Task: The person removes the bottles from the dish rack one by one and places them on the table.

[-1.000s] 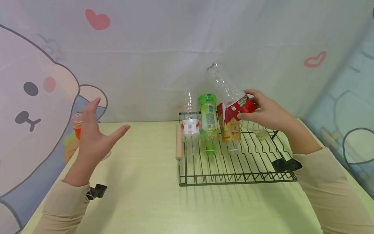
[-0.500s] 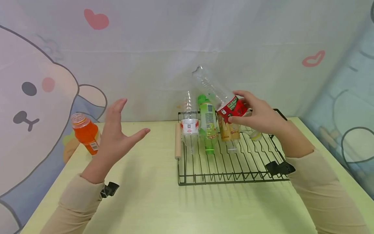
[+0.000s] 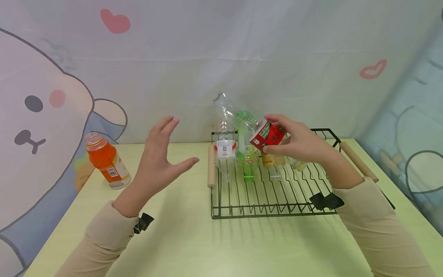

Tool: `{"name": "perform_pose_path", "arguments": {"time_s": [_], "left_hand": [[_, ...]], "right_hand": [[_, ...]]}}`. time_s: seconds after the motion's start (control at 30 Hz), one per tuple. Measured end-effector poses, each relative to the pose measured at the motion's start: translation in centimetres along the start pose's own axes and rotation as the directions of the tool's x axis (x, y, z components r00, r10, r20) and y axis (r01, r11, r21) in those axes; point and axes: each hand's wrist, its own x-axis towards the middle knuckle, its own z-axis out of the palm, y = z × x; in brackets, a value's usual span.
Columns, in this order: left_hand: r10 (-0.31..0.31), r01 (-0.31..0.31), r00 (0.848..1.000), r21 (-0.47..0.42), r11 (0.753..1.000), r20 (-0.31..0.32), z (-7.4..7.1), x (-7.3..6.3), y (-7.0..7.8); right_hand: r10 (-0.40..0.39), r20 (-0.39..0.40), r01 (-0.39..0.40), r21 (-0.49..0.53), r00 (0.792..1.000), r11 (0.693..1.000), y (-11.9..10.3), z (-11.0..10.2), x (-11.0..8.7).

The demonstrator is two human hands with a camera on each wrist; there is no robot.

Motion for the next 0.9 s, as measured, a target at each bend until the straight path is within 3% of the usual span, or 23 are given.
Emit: {"name": "perform_pose_path", "arguments": {"time_s": [0.17,0.37,0.7,0.9], "left_hand": [[0.05,-0.05,0.998,-0.011,0.999,0.037,0.4,0.3,1.1],[0.063,-0.064,0.993,0.007,0.998,0.097,1.1,0.7,1.8],[0.197,-0.206,0.974,0.078,0.975,0.107,2.6,1.3,2.3],[0.215,-0.232,0.966,0.114,0.966,0.143,3.0,1.3,2.4]], "right_hand": [[-0.024,0.047,0.024,-0.005,0.999,1.0,0.0,0.5,0.1],[-0.019,0.094,0.02,-0.002,0.995,1.0,-0.1,1.1,0.1],[-0.012,0.127,0.016,-0.025,0.992,1.0,-0.4,1.9,0.2],[-0.028,0.14,0.04,-0.085,0.99,0.996,-0.5,2.2,0.1]]}}
